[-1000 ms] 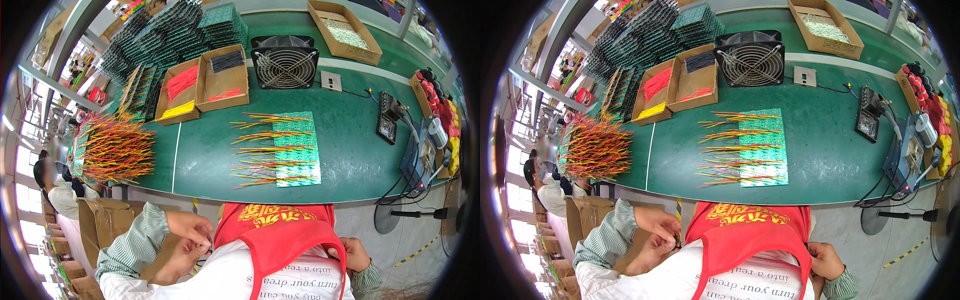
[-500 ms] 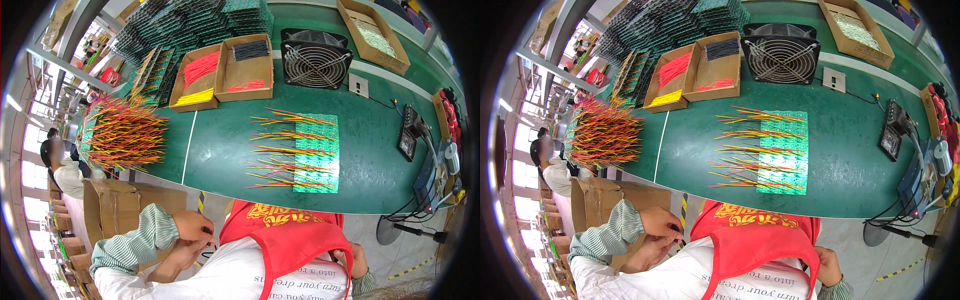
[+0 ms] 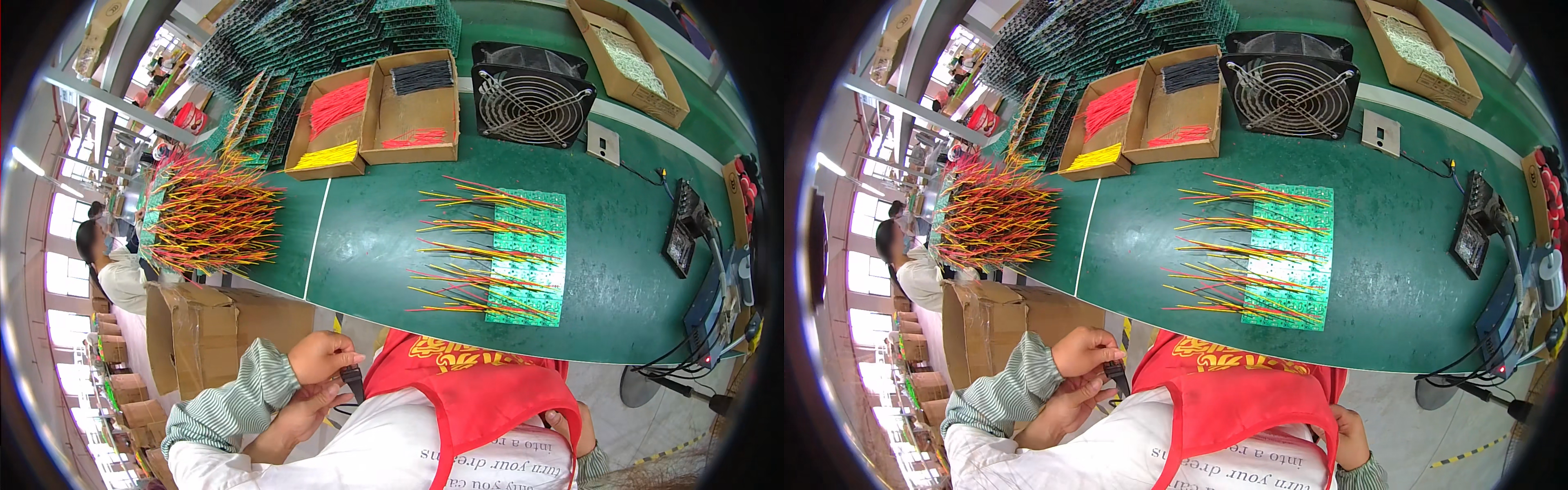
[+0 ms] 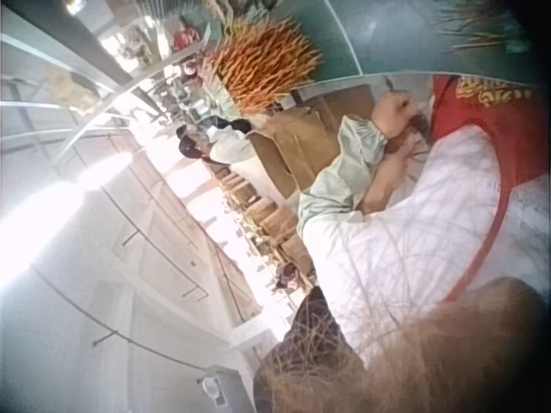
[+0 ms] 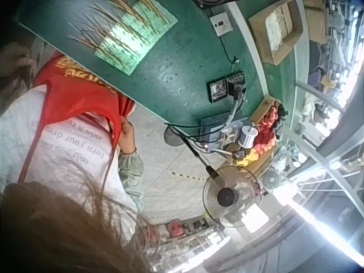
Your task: The person solders wires onto a circuit board using a soldering iron, places the finished board aside, grabs a new batch of circuit boards from a stack, and solders wires onto another board with the soldering iron.
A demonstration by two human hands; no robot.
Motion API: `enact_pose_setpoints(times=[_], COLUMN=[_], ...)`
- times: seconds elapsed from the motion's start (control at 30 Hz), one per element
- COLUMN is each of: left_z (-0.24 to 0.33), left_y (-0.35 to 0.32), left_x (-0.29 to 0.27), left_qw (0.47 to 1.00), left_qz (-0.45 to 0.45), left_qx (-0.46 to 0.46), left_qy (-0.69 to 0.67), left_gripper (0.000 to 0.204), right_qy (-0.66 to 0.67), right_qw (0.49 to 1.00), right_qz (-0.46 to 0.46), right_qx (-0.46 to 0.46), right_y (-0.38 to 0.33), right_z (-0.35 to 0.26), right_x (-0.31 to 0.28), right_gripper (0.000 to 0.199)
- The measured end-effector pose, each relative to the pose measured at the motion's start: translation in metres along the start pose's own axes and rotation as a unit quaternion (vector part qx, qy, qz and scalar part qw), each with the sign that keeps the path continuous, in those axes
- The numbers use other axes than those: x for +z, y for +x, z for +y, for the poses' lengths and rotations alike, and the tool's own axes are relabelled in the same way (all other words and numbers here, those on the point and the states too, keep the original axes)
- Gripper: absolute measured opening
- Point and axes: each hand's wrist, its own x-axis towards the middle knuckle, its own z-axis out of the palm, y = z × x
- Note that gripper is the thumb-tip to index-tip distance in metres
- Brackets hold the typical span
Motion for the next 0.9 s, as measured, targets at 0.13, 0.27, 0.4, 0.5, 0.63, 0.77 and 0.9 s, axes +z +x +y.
enact_pose_setpoints(times=[0.13,0.27,0.4,0.5,0.63,0.77,0.9], left_z=[0.012,-0.004,0.039,0.024,0.017,0.019,-0.018], left_y=[-0.001,0.009,0.025,0.036,0.040,0.058,0.074], left_x=[0.007,0.028,0.047,0.064,0.051,0.072,0.072], left_qw=[0.998,0.960,0.958,0.983,0.983,0.950,0.965], left_qz=[0.051,0.050,-0.008,0.019,-0.012,-0.062,-0.095], left_qx=[0.010,-0.061,-0.049,0.003,0.037,0.064,0.131], left_qy=[-0.033,-0.270,-0.284,-0.182,-0.182,-0.300,-0.206], left_gripper=[0.026,0.032,0.027,0.024,0.017,0.011,0.014], right_qy=[-0.082,0.057,-0.005,0.042,0.099,0.085,0.130], right_qw=[0.995,0.997,0.997,0.997,0.990,0.991,0.982], right_qz=[-0.012,0.040,0.073,0.061,0.103,0.099,0.134], right_qx=[-0.050,-0.015,0.000,-0.026,0.002,-0.022,0.005], right_y=[0.001,-0.010,-0.003,0.010,-0.005,-0.007,-0.023], right_z=[-0.008,0.011,0.032,0.023,0.021,0.012,0.025], right_x=[-0.005,-0.016,-0.021,-0.009,-0.024,-0.020,-0.044], right_gripper=[0.014,0.012,0.008,0.015,0.029,0.028,0.026])
